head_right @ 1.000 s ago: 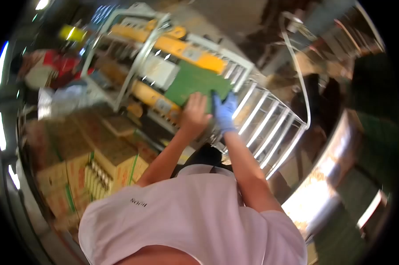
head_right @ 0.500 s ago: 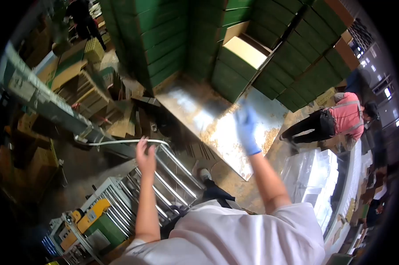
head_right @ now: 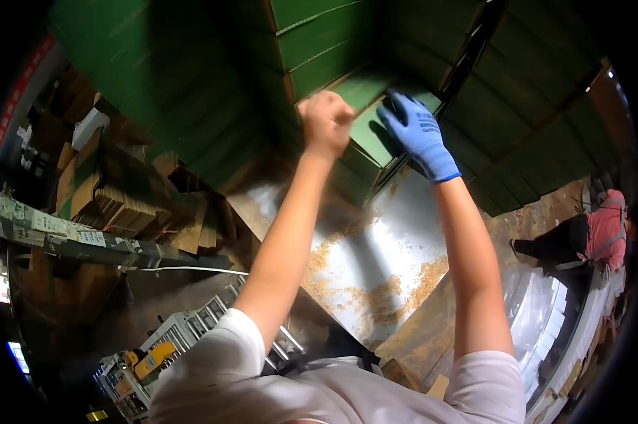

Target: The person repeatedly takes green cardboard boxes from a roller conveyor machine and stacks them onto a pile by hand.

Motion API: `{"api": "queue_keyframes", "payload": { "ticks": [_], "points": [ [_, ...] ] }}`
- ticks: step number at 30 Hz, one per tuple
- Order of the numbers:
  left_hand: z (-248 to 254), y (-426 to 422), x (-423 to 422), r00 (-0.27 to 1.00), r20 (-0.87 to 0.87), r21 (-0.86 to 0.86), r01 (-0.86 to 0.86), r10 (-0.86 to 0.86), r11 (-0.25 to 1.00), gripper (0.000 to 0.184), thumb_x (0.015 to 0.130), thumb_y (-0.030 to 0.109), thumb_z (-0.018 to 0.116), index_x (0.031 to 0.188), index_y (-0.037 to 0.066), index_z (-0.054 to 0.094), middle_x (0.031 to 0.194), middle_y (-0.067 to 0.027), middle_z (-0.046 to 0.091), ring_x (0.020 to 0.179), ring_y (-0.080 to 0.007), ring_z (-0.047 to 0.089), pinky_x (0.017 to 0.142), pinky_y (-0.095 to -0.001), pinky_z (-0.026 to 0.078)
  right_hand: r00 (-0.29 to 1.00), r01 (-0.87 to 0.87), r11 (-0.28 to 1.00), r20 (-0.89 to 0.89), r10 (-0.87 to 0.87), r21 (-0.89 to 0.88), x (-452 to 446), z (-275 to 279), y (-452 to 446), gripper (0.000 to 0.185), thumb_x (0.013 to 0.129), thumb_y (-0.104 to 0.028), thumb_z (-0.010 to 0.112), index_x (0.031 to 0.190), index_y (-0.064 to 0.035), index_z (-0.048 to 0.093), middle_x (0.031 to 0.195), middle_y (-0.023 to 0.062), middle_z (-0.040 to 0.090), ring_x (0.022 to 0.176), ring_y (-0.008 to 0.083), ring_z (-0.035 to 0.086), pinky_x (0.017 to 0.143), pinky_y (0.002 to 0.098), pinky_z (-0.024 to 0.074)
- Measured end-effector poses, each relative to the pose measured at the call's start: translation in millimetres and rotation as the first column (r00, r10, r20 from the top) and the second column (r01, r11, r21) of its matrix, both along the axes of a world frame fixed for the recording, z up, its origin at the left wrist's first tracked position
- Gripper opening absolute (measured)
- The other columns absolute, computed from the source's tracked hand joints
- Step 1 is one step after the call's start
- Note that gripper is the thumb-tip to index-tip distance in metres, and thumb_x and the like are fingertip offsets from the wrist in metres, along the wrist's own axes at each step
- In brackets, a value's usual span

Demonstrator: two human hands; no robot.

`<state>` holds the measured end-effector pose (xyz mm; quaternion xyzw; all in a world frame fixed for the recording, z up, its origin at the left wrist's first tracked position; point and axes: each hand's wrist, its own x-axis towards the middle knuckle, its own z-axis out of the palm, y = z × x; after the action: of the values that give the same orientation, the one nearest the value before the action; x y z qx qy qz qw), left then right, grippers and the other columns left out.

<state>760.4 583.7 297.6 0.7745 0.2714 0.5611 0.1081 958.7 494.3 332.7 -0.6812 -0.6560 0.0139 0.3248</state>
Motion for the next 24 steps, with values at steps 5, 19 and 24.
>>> {"api": "queue_keyframes", "payload": {
  "ticks": [5, 19, 24],
  "points": [
    [-35, -41, 1, 0.994, 0.018, -0.070, -0.103, 0.105, 0.992, 0.046, 0.099, 0.048, 0.053, 0.107, 0.005, 0.068, 0.136, -0.0190, 0.053, 0.135, -0.0377, 0.040, 0.115, -0.0514, 0.023, 0.984, 0.176, 0.981, -0.003, -0.177, 0.086, 31, 16, 26, 0.068, 0.090, -0.054, 0.067, 0.134, -0.0025, 0.059, 0.138, 0.0237, 0.057, 0.127, 0.0382, 0.056, 0.104, 0.0444, 0.0465],
    [-18, -122, -33, 0.199, 0.770, -0.526, 0.735, 0.606, 0.427, 0.082, 0.093, 0.036, 0.073, 0.154, 0.007, 0.027, 0.156, -0.0178, 0.033, 0.141, -0.0314, 0.038, 0.113, -0.0476, 0.040, 0.995, -0.084, 0.995, 0.063, 0.081, 0.048, -38, 72, 28, 0.063, 0.083, -0.043, 0.080, 0.130, -0.0038, 0.064, 0.123, 0.0172, 0.069, 0.109, 0.0326, 0.067, 0.095, 0.0366, 0.0524],
    [-93, -236, -172, 0.233, 0.751, -0.556, 0.727, 0.617, 0.402, 0.059, 0.093, 0.028, 0.075, 0.141, 0.007, 0.047, 0.130, -0.0100, 0.058, 0.119, -0.0215, 0.057, 0.097, -0.0371, 0.051, 0.886, -0.364, 0.923, -0.351, 0.303, -0.122, -174, 80, -71, 0.059, 0.089, -0.020, 0.079, 0.141, -0.0018, 0.055, 0.133, 0.0157, 0.063, 0.113, 0.0179, 0.061, 0.095, 0.0300, 0.0504]
  ]
}}
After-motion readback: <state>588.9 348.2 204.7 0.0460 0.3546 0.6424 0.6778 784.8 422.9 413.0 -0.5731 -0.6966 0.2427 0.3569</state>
